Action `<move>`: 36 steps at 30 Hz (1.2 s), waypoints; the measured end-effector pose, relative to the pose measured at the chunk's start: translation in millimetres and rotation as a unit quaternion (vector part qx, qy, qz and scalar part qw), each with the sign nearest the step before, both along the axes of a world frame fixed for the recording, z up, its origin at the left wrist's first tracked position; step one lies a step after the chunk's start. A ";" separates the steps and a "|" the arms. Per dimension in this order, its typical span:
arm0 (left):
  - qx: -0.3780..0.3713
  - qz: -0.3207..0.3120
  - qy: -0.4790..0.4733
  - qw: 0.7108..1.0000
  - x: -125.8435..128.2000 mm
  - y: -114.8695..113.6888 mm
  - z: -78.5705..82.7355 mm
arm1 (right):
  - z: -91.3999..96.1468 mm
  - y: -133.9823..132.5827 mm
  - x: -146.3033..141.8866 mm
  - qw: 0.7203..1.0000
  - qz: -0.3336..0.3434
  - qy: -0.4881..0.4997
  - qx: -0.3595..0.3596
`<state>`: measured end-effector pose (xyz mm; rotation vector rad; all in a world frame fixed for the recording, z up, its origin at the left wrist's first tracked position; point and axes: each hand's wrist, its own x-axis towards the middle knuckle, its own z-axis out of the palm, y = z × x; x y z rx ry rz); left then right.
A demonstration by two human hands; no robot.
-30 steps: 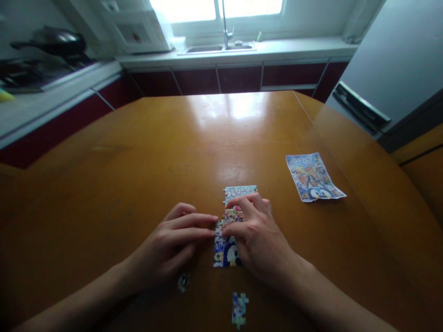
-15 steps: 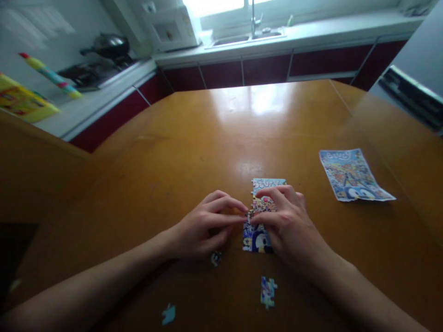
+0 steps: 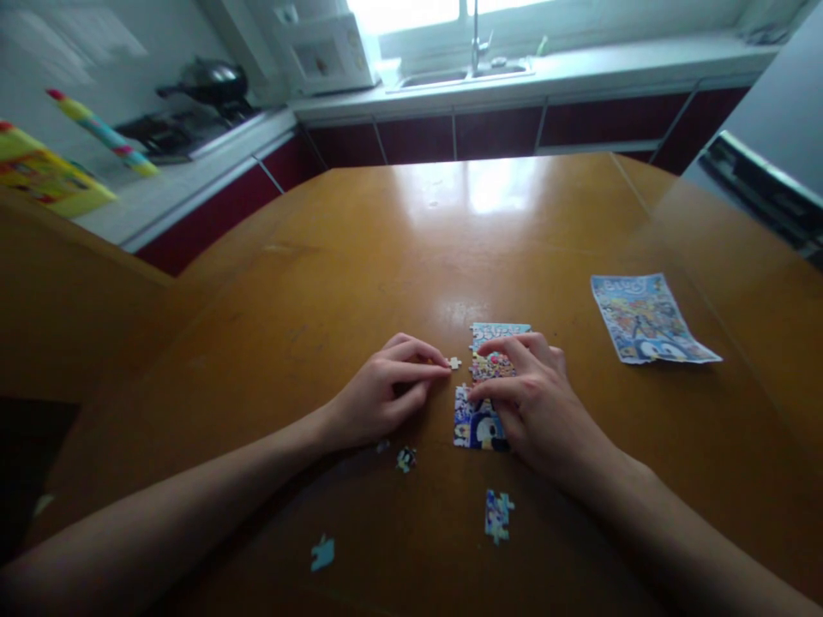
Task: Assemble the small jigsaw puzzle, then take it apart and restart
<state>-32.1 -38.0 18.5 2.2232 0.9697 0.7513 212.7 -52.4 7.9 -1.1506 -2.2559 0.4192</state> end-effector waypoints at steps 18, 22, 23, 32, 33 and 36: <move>0.003 0.152 -0.064 0.986 0.4 4.3 -4.7 | 5.8 -10.8 -13.1 1.000 -0.002 -0.010 0.021; -0.007 0.162 -0.113 0.980 0.0 7.5 -6.0 | 11.4 -20.5 -22.7 0.999 0.009 0.017 0.046; -0.008 0.165 -0.128 0.978 -0.3 8.4 -6.5 | 12.5 -24.1 -26.8 0.999 0.021 0.016 0.047; -0.008 0.217 -0.224 0.950 -4.7 12.3 -10.5 | 16.0 -41.4 -82.9 0.986 0.126 -0.110 0.019; -0.011 0.219 -0.232 0.948 -4.9 12.6 -10.3 | 16.4 -39.7 -88.9 0.983 0.125 -0.129 0.021; -0.023 0.226 -0.245 0.943 -4.9 13.4 -8.5 | 17.5 -33.9 -103.2 0.980 0.112 -0.165 0.017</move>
